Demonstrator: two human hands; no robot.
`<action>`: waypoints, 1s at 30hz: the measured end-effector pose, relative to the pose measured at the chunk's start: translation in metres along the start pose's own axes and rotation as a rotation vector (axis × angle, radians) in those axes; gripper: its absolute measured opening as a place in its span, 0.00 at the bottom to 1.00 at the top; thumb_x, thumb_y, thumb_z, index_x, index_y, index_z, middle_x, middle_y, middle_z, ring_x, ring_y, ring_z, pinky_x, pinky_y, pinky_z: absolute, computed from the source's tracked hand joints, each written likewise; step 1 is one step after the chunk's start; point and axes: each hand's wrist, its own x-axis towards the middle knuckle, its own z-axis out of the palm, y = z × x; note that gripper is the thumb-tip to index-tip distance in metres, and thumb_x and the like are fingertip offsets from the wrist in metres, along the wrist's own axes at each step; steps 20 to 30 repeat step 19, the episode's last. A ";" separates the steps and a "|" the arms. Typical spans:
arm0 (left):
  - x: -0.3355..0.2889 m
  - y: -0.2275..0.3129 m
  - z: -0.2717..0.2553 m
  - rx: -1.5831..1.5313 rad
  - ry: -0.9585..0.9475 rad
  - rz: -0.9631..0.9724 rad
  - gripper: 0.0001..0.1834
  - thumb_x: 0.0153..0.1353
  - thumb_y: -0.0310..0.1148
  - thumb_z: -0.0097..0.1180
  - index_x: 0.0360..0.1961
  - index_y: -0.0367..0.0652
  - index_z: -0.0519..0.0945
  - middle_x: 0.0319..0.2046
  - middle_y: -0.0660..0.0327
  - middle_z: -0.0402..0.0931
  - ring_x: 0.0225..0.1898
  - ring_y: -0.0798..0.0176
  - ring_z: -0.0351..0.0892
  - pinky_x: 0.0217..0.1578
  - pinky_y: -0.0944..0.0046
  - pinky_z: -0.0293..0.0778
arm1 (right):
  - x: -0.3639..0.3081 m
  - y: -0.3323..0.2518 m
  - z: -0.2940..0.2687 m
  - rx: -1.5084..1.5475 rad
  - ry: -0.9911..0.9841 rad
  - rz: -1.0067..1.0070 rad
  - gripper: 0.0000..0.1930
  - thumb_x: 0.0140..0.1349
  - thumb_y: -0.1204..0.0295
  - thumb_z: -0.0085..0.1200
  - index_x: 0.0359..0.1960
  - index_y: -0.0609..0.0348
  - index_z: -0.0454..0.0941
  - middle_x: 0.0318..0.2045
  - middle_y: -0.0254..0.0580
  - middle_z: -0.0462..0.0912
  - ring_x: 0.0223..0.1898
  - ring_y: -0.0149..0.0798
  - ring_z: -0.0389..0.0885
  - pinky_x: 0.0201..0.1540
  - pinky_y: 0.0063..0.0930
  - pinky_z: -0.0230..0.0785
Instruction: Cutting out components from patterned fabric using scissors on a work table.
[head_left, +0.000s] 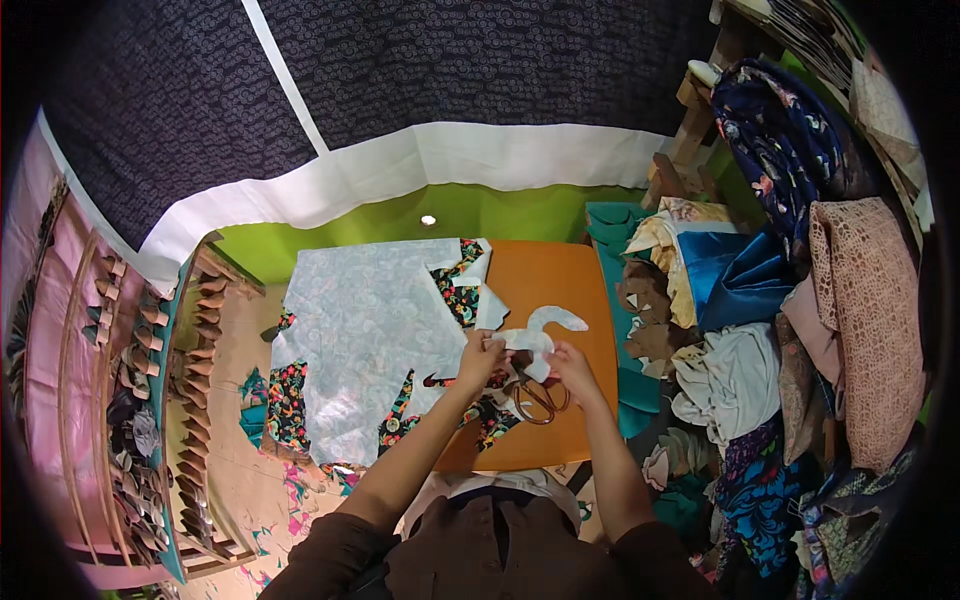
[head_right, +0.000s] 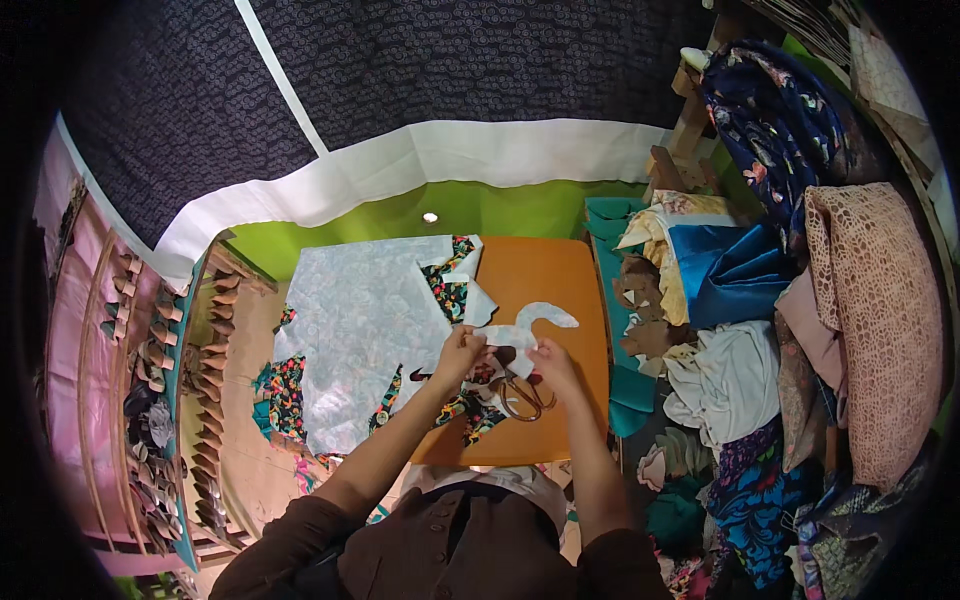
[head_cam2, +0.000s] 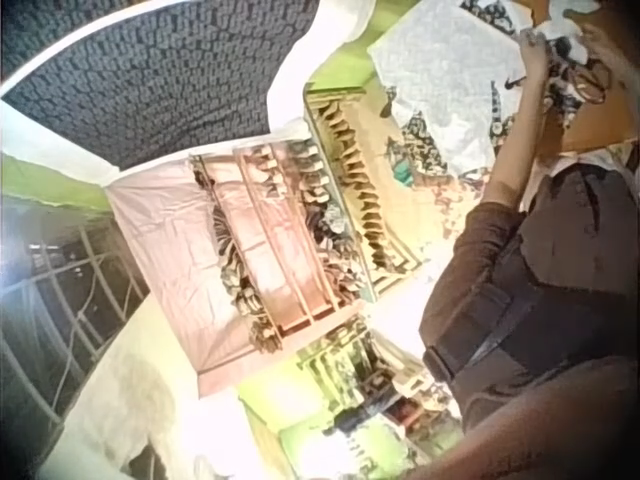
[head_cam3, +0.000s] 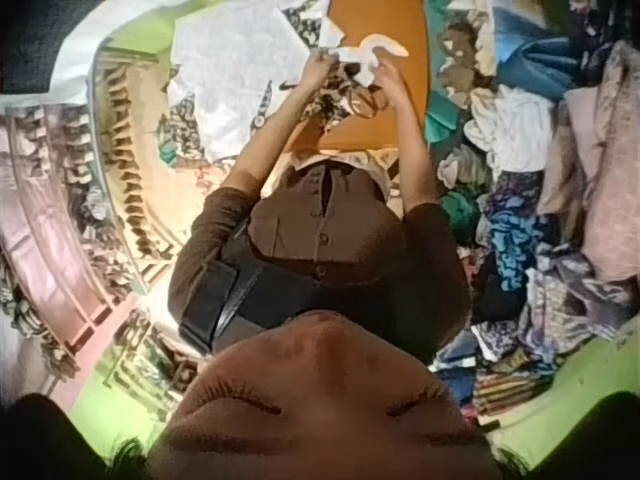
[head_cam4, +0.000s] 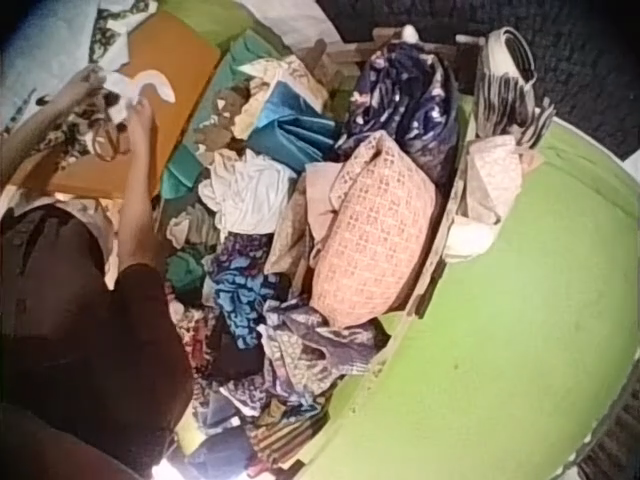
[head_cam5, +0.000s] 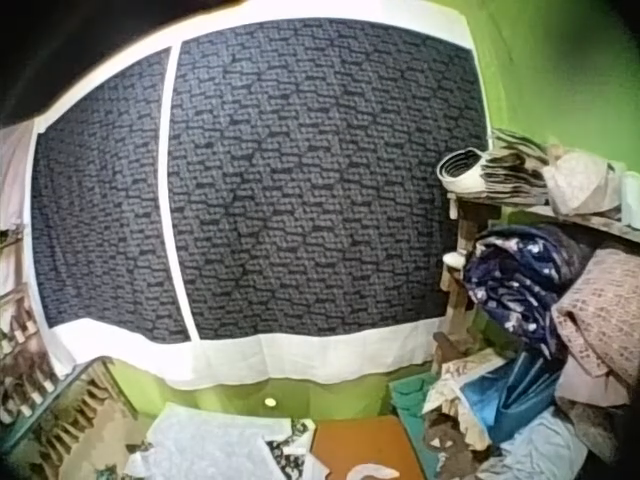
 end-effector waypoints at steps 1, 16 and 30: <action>0.003 -0.001 -0.001 -0.002 0.004 -0.003 0.14 0.59 0.30 0.41 0.45 0.37 0.61 0.33 0.56 0.70 0.32 0.65 0.75 0.29 0.71 0.73 | 0.004 -0.003 -0.003 -0.001 -0.003 0.005 0.06 0.55 0.74 0.47 0.34 0.61 0.69 0.26 0.34 0.75 0.27 0.25 0.72 0.28 0.16 0.64; -0.037 0.018 -0.105 0.339 0.265 0.175 0.11 0.56 0.27 0.41 0.39 0.38 0.71 0.34 0.58 0.75 0.34 0.64 0.74 0.36 0.71 0.68 | 0.001 0.003 0.076 -0.874 0.108 -0.465 0.09 0.51 0.75 0.48 0.34 0.64 0.70 0.31 0.50 0.71 0.36 0.47 0.72 0.37 0.35 0.65; -0.044 0.007 -0.149 0.421 0.403 0.124 0.12 0.55 0.27 0.42 0.41 0.42 0.72 0.36 0.57 0.74 0.35 0.65 0.73 0.39 0.68 0.71 | -0.009 0.010 0.114 -0.866 -0.127 -0.441 0.06 0.51 0.75 0.48 0.32 0.61 0.72 0.30 0.48 0.73 0.35 0.42 0.74 0.34 0.30 0.66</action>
